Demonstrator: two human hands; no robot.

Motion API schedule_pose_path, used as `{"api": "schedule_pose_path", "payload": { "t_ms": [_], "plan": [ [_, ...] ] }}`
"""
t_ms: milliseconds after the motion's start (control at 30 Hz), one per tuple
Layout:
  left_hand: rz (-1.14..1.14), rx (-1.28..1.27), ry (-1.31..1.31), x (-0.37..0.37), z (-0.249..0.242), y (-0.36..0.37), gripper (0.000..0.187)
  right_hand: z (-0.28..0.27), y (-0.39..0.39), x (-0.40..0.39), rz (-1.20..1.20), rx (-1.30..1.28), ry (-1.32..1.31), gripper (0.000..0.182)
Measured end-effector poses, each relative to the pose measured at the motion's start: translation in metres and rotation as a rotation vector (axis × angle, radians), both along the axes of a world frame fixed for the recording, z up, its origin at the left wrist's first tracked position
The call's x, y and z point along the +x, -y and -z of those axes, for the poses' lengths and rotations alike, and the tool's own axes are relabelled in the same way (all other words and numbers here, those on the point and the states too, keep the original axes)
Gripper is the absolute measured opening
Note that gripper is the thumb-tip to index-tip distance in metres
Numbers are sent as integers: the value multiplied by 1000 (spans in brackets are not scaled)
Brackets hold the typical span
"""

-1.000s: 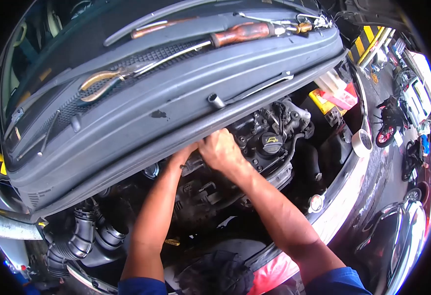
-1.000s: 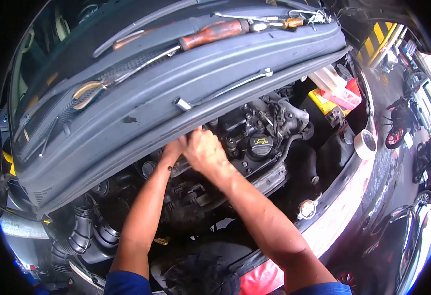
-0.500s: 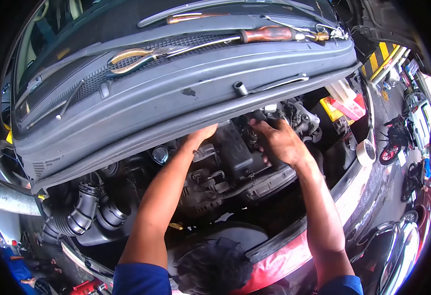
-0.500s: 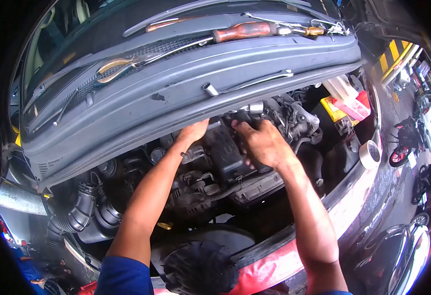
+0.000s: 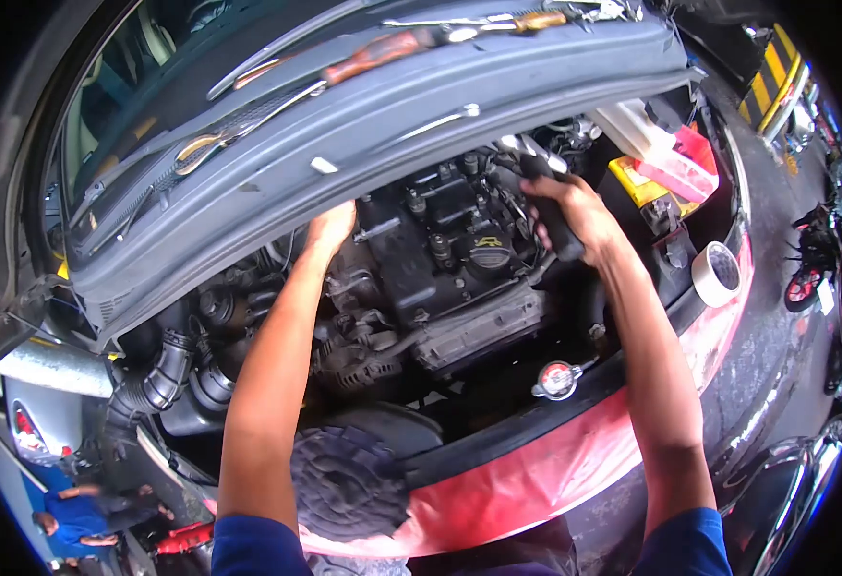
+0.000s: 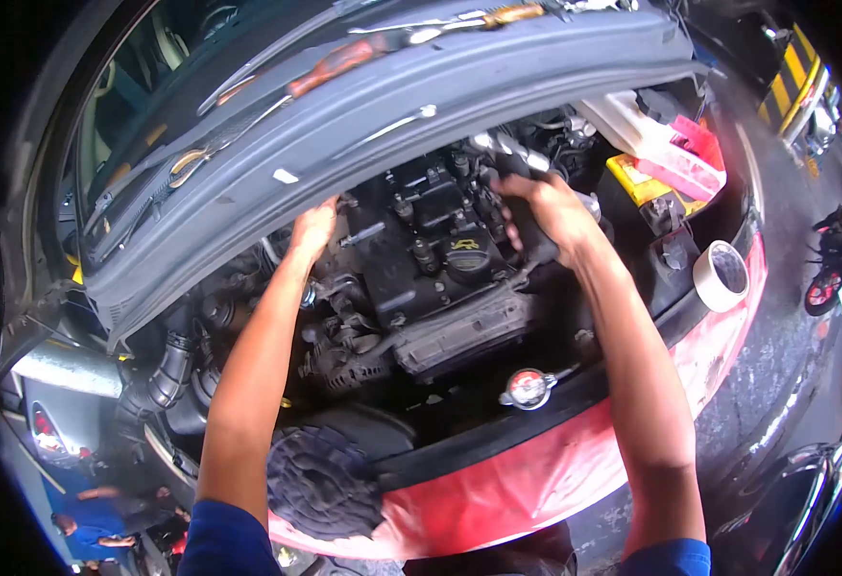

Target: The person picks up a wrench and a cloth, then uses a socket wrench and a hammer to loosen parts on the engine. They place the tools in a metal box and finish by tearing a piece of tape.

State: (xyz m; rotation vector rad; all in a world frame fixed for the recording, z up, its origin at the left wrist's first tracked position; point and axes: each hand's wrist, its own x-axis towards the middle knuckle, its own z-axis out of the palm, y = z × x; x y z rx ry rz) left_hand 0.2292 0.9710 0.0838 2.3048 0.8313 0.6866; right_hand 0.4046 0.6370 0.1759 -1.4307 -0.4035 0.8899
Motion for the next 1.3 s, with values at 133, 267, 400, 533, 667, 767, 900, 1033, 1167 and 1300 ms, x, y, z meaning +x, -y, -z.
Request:
{"api": "schedule_pose_path", "payload": {
  "t_ms": [133, 267, 400, 533, 667, 767, 900, 1033, 1167, 1300],
  "plan": [
    [96, 51, 37, 7, -23, 46, 40, 25, -9, 22, -11, 249, -290, 16],
    [76, 43, -17, 36, -53, 111, 29, 27, 0, 32, -71, 263, -369, 15],
    [181, 193, -39, 80, -54, 150, 29, 27, -1, 36, -25, 315, -457, 16],
    [210, 390, -268, 123, -30, 182, 49, 20, 5, 45, 18, 299, -359, 19],
    [247, 430, -445, 153, -23, 209, 53, 25, 8, 59, 25, 261, -245, 32],
    [217, 536, -355, 161, -12, 206, 52, 35, 6, 64, 23, 173, -94, 36],
    [171, 266, -373, 163, -47, 160, 34, 33, 1, 64, 127, -53, 193, 56],
    [255, 130, -379, 156, -48, 99, 42, 27, 8, 61, 174, -59, 371, 67],
    [379, -48, -428, 163, -68, 110, 41, 36, 2, 61, 198, -36, 326, 68],
    [352, -3, -493, 168, -53, 101, 55, 36, 1, 61, 246, -39, 240, 62]
  ]
}}
